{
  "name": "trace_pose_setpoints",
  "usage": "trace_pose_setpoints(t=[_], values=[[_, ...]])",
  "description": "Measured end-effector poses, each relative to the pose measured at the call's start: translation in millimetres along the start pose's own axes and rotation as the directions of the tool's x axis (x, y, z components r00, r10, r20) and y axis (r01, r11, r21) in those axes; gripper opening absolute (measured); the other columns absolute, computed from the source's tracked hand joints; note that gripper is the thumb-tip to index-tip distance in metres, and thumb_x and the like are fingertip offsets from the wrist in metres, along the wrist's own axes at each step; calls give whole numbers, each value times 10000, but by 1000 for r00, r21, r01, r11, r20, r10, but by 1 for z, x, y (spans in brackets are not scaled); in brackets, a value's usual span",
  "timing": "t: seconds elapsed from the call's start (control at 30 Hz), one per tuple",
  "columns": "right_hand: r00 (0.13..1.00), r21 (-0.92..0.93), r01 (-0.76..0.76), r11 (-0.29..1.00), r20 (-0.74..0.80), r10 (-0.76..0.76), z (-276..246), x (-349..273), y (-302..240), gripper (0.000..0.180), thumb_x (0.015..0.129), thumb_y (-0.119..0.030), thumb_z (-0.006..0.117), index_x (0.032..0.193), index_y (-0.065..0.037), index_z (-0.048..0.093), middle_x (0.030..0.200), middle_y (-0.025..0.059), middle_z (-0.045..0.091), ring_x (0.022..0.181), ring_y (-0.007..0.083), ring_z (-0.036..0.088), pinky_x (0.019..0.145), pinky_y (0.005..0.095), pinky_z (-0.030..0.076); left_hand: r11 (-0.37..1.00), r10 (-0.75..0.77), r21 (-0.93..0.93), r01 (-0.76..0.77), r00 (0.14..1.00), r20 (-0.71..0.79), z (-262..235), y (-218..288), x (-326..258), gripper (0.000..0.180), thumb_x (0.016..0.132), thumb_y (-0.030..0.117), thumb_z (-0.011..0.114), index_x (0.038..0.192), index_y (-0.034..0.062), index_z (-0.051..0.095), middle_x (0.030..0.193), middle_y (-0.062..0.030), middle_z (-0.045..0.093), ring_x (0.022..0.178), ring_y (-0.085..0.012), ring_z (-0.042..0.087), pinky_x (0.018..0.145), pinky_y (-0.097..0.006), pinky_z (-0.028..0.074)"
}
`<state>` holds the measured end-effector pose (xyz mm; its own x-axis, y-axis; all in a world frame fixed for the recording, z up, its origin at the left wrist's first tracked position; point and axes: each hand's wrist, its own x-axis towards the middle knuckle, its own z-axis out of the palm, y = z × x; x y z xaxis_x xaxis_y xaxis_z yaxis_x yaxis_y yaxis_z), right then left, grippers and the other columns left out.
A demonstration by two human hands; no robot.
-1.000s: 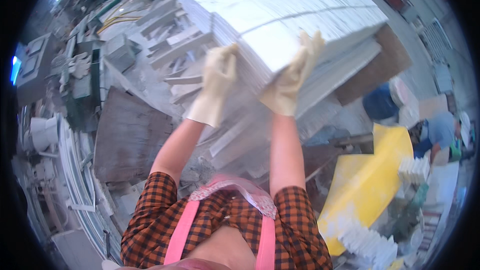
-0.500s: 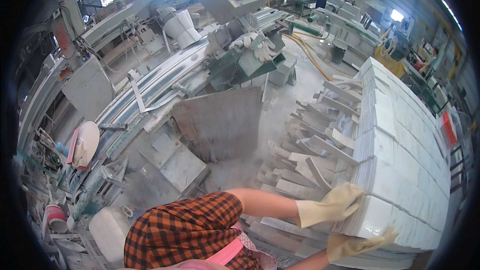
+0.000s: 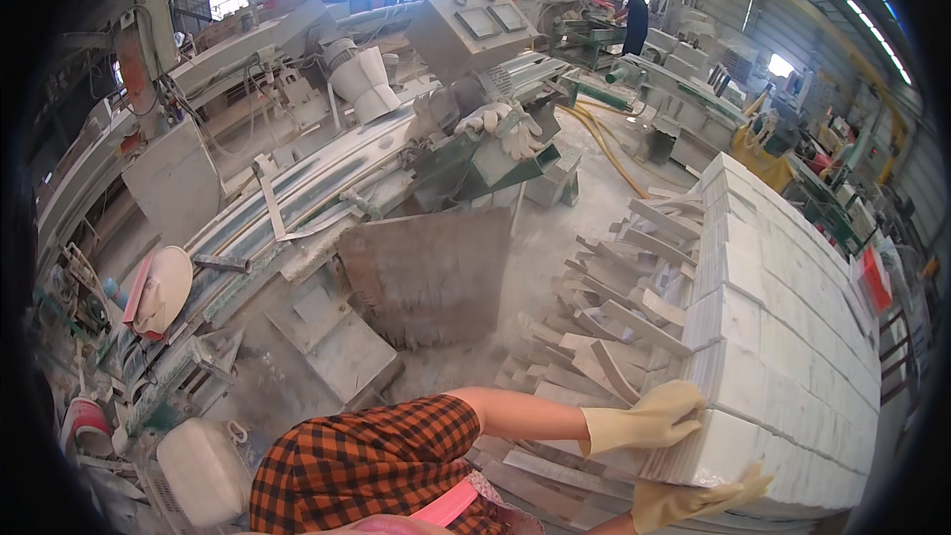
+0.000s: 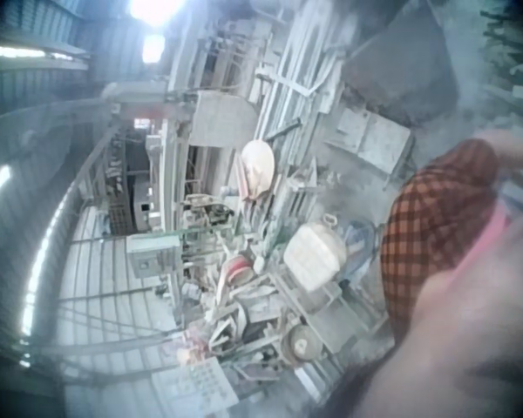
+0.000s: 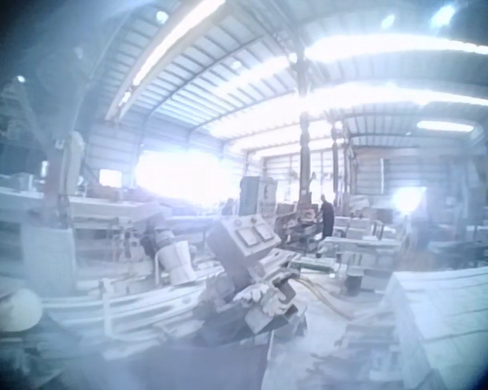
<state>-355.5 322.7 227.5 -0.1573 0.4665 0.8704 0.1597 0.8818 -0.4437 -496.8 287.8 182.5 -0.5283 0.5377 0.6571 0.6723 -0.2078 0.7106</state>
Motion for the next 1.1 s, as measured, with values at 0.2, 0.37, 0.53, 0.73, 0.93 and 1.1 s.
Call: trace_pose_setpoints(t=[0.2,0.37,0.53,0.73,0.93,1.1], values=[[830,-138,542,829,-68,-554,10,21,-38,923,911,-392,720,1632,-133,205,1581,183,387,1485,421,326,1234,575,235,995,95,30,-94,995,-40,1,1,3,224,817,169,725,965,48,607,958,-177,583,951,-414,563,843,-507,448],[865,-88,494,865,-53,-499,57,27,-40,848,932,-391,691,1602,-121,248,1561,182,412,1469,418,346,1226,572,249,978,119,157,-135,987,110,-5,9,14,199,780,186,743,858,21,663,909,-179,624,895,-400,605,811,-479,477],[878,-36,478,878,-25,-479,97,24,-32,776,953,-391,663,1573,-110,291,1540,181,437,1452,414,366,1218,569,263,934,87,307,-185,948,308,-15,17,28,156,738,196,737,720,48,691,789,-159,664,758,-369,644,700,-429,496],[878,-25,478,878,-10,-478,118,24,-26,694,979,-390,629,1539,-96,342,1515,179,466,1433,410,390,1207,566,280,912,96,335,-236,918,386,-21,23,32,98,711,170,710,723,73,706,779,-120,689,720,-325,665,643,-419,486],[864,-34,503,864,-13,-503,109,16,-31,620,1004,-390,594,1504,-82,394,1490,178,496,1413,406,413,1197,563,296,808,141,481,-341,904,404,-18,23,28,97,708,171,717,759,91,736,808,-105,723,788,-296,707,671,-410,501],[841,-88,538,839,-16,-541,82,11,-38,566,1025,-389,566,1475,-70,437,1469,177,521,1397,403,433,1189,560,310,612,-33,636,-470,789,614,-17,44,48,129,709,198,753,816,132,784,869,-87,755,835,-274,728,729,-428,510]])
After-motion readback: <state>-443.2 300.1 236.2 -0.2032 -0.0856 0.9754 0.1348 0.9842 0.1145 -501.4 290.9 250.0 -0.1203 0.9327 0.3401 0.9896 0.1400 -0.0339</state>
